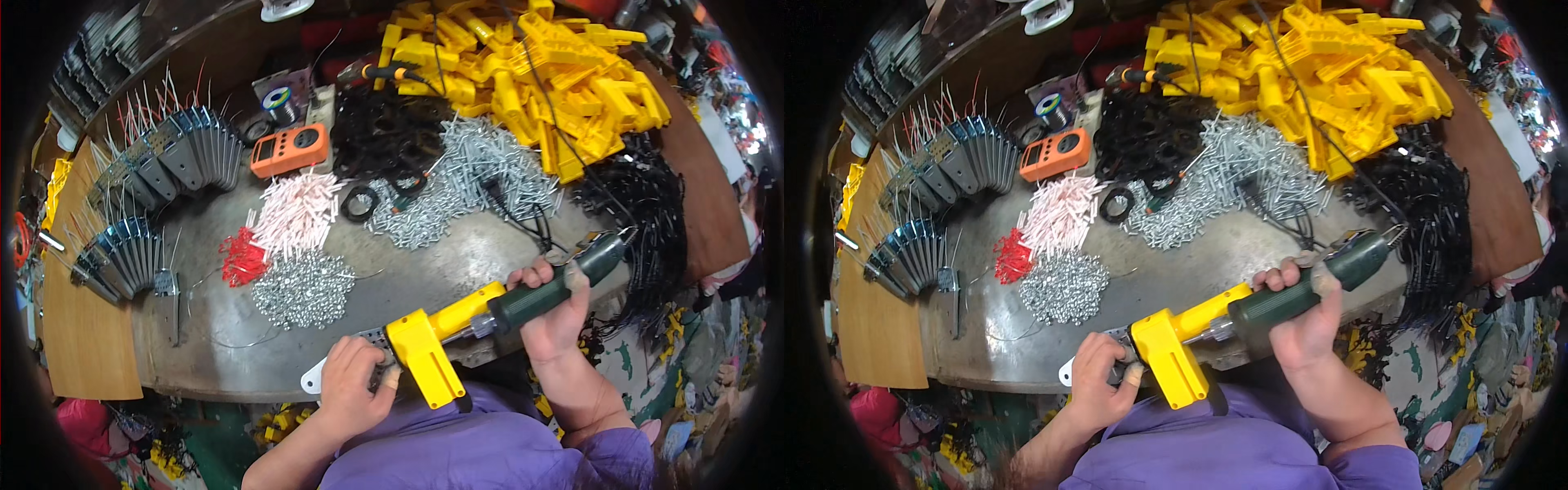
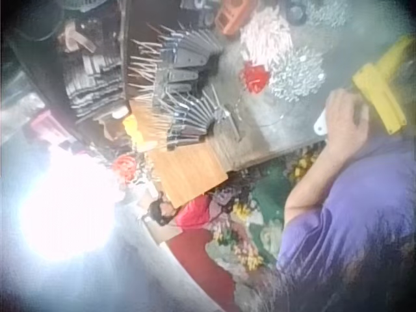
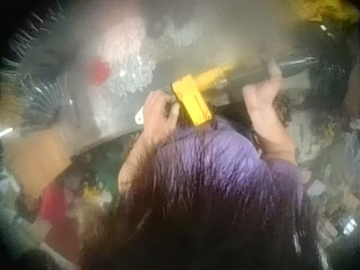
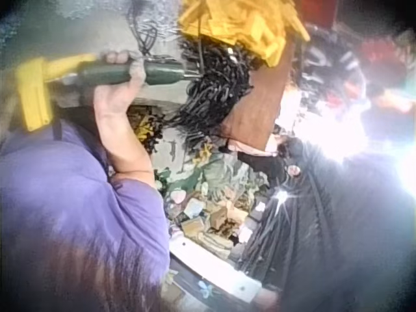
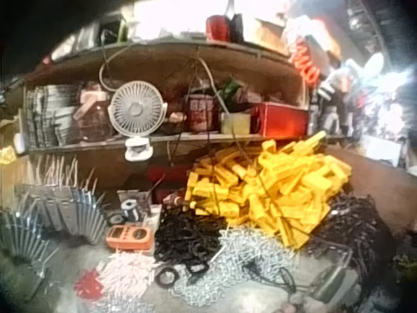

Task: The person assembles and wires yellow plastic housing units by attaching metal brackets with screws using an electric screwdriver, then connecting wiring harnesses and heat shrink tubing with a soldering iron, pliers, and a crimping tool.

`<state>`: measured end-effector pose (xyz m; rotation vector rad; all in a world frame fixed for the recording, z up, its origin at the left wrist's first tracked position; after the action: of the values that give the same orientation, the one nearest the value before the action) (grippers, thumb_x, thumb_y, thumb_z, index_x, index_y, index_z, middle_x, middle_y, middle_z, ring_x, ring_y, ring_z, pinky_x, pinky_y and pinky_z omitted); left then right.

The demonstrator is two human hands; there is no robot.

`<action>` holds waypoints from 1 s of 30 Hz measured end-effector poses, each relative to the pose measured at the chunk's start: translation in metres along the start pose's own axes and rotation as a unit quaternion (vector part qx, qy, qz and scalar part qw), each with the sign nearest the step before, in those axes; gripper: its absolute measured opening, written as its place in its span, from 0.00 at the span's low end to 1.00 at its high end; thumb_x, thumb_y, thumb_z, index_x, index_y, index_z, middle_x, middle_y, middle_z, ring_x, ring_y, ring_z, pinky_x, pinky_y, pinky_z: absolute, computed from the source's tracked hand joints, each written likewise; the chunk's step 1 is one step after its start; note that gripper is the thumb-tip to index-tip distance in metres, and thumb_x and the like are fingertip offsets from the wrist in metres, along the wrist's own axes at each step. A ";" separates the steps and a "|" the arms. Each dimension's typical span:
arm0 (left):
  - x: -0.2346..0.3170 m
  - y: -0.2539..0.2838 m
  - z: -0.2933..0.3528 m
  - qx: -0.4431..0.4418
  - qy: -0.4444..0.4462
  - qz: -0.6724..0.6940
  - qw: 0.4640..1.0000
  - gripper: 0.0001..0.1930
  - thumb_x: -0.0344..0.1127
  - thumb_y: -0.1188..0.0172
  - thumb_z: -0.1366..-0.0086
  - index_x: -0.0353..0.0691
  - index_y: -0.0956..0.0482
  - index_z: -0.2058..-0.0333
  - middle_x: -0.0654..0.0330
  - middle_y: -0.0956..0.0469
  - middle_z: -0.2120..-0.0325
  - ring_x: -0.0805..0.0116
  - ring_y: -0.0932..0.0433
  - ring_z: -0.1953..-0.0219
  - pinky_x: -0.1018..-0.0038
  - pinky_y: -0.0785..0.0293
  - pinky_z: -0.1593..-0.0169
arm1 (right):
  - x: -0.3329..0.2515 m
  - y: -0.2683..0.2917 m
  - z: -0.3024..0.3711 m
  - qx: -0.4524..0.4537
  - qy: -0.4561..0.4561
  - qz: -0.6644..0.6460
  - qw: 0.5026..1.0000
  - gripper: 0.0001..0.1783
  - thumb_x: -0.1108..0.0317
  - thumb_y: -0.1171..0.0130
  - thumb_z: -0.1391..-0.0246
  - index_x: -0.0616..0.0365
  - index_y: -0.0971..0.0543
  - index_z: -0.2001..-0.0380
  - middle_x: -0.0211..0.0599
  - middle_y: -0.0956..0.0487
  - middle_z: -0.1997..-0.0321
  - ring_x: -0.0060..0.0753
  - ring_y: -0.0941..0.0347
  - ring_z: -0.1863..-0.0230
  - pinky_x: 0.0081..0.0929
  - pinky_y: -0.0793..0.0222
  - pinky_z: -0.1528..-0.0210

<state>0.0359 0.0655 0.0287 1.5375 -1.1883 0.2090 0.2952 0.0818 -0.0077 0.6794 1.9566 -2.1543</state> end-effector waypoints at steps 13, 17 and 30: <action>-0.005 0.016 0.016 0.033 0.022 -0.013 0.999 0.32 0.35 0.28 0.56 0.39 0.37 0.55 0.45 0.36 0.60 0.48 0.34 0.59 0.57 0.36 0.57 | -0.146 -0.007 -0.049 0.113 0.098 0.811 0.565 0.25 0.50 0.50 0.39 0.60 0.34 0.50 0.43 0.24 0.68 0.42 0.26 0.67 0.35 0.28 0.63; -0.004 0.028 0.027 0.029 0.008 -0.114 0.993 0.36 0.42 0.26 0.59 0.40 0.36 0.53 0.46 0.38 0.56 0.46 0.35 0.56 0.52 0.38 0.54 | -0.154 0.005 -0.041 0.071 0.109 0.950 0.284 0.22 0.61 0.42 0.46 0.63 0.31 0.52 0.58 0.27 0.54 0.62 0.29 0.55 0.45 0.34 0.53; -0.013 0.027 0.038 0.004 0.012 -0.158 0.987 0.24 0.41 0.29 0.54 0.42 0.27 0.58 0.49 0.33 0.58 0.48 0.32 0.55 0.60 0.30 0.55 | -0.025 -0.056 -0.109 -0.080 0.286 0.888 0.350 0.19 0.69 0.33 0.59 0.61 0.24 0.62 0.47 0.25 0.60 0.52 0.31 0.55 0.44 0.37 0.52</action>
<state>-0.0078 0.0451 0.0228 1.7005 -0.9098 0.0219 0.3188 0.1905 0.0487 2.0793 0.2577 -0.1620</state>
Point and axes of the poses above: each hand's wrist, its own z-axis away from the middle knuckle, its own y-axis out of the back of the hand, x = y × z, the point moved 8 cm from there along -z, towards the middle knuckle
